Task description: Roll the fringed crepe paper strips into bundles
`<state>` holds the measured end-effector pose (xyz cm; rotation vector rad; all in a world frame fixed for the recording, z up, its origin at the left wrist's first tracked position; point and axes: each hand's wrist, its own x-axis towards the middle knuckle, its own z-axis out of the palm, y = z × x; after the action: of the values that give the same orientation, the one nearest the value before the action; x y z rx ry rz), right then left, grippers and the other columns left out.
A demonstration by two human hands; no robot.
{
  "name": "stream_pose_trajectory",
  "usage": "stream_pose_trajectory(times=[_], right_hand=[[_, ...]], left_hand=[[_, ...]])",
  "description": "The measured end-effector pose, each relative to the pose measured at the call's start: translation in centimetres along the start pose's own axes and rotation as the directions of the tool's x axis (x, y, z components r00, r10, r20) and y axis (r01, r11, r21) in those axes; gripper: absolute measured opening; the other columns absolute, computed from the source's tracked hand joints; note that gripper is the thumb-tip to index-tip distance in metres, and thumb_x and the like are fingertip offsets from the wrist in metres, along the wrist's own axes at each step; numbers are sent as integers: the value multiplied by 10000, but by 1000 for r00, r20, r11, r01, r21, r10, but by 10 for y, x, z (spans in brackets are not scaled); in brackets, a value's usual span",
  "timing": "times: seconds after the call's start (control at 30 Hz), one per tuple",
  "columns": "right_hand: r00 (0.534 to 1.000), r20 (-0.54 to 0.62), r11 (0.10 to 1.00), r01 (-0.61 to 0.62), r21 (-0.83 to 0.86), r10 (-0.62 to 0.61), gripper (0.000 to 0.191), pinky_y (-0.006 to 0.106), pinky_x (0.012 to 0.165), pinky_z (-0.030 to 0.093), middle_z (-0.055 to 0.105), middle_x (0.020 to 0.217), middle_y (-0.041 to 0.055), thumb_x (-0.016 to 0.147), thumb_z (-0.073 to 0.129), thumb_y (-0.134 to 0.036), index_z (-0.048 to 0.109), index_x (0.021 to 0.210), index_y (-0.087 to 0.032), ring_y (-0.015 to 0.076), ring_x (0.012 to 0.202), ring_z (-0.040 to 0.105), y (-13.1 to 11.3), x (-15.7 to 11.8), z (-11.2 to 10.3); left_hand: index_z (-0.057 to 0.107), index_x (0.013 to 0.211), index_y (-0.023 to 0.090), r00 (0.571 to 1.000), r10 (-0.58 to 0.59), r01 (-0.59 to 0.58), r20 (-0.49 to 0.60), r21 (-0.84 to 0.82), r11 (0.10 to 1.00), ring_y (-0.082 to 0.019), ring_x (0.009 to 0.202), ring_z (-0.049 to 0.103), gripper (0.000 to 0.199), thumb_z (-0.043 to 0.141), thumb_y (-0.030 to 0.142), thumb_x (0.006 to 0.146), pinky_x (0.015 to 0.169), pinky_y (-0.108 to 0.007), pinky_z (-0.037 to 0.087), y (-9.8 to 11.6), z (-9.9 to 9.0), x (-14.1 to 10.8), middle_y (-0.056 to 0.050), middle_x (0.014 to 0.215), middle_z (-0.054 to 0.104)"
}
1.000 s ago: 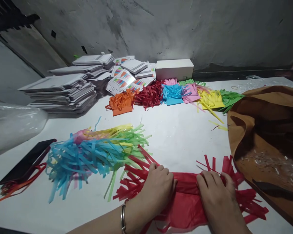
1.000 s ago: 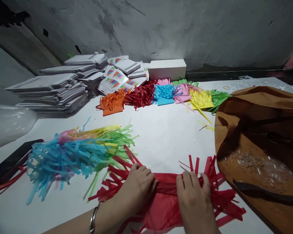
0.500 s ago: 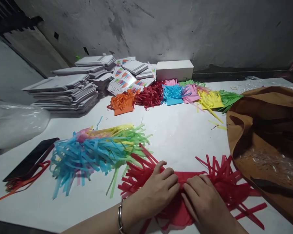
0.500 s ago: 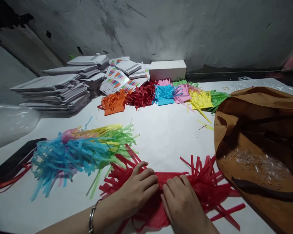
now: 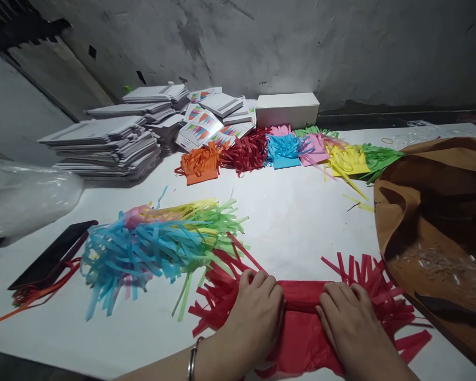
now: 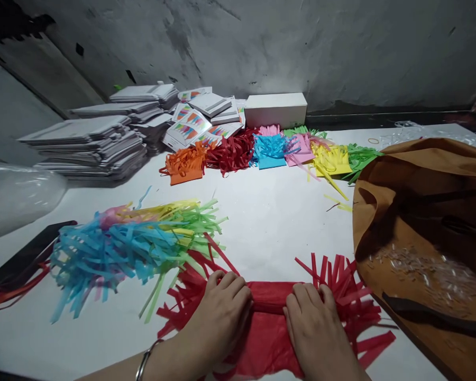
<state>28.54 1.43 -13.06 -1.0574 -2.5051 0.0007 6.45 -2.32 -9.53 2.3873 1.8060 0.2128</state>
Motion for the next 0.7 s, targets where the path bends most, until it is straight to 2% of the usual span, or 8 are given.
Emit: stream_pose_trajectory(times=[0.17, 0.23, 0.3, 0.4, 0.5, 0.6, 0.7], right_hand=[[998, 43, 999, -42, -30, 43, 283, 416, 775, 305, 559, 767, 17, 998, 390, -166, 533, 766, -243, 242, 734, 485, 6, 7, -1], [997, 31, 998, -66, -7, 67, 263, 402, 758, 309, 562, 763, 16, 1004, 411, -180, 549, 786, -228, 229, 724, 493, 8, 9, -4], [998, -32, 997, -60, 48, 62, 241, 418, 825, 331, 607, 839, 37, 1011, 406, -161, 596, 870, -204, 228, 799, 535, 5, 12, -9], [992, -102, 977, 97, 190, -79, 262, 439, 956, 334, 641, 915, 53, 993, 393, -93, 641, 978, -178, 221, 888, 550, -7, 16, -13], [981, -31, 943, 194, 269, -193, 228, 382, 893, 366, 607, 827, 35, 946, 442, -55, 632, 882, -163, 196, 793, 502, -17, 18, -11], [983, -5, 939, 176, 294, -183, 247, 364, 823, 354, 573, 777, 19, 958, 445, -64, 590, 789, -171, 179, 738, 469, -19, 19, -6], [992, -40, 943, 125, 310, -119, 264, 376, 850, 337, 579, 784, 8, 988, 441, -85, 587, 791, -183, 181, 770, 489, -21, 20, -1]], left_hand=[[655, 819, 181, 993, -55, 47, 105, 78, 996, -273, 853, 557, 166, 547, 200, 943, 817, -486, 365, 2, -7, 12, -68, 875, 673], [654, 834, 179, 994, -55, 46, 98, 87, 995, -267, 846, 557, 177, 531, 190, 962, 820, -486, 368, 0, -5, 11, -66, 878, 673], [647, 873, 180, 997, -47, 43, 63, 73, 996, -254, 845, 551, 146, 535, 163, 966, 842, -483, 365, -1, -2, 8, -59, 895, 670], [625, 906, 186, 999, 31, -31, 13, 12, 999, -233, 873, 540, 86, 589, 112, 932, 902, -475, 348, -4, 0, 4, -44, 948, 662], [606, 892, 192, 989, 145, -145, 0, -36, 989, -219, 906, 532, 98, 630, 98, 898, 947, -466, 330, -8, -2, 3, -26, 964, 654], [611, 925, 209, 967, 254, -254, -9, -49, 966, -211, 930, 533, 88, 643, 130, 903, 1015, -482, 299, -14, -6, 3, -7, 975, 653], [609, 895, 205, 941, 335, -336, -41, -7, 942, -196, 916, 534, 72, 623, 156, 946, 1076, -488, 261, -16, -7, 2, 1, 950, 651]])
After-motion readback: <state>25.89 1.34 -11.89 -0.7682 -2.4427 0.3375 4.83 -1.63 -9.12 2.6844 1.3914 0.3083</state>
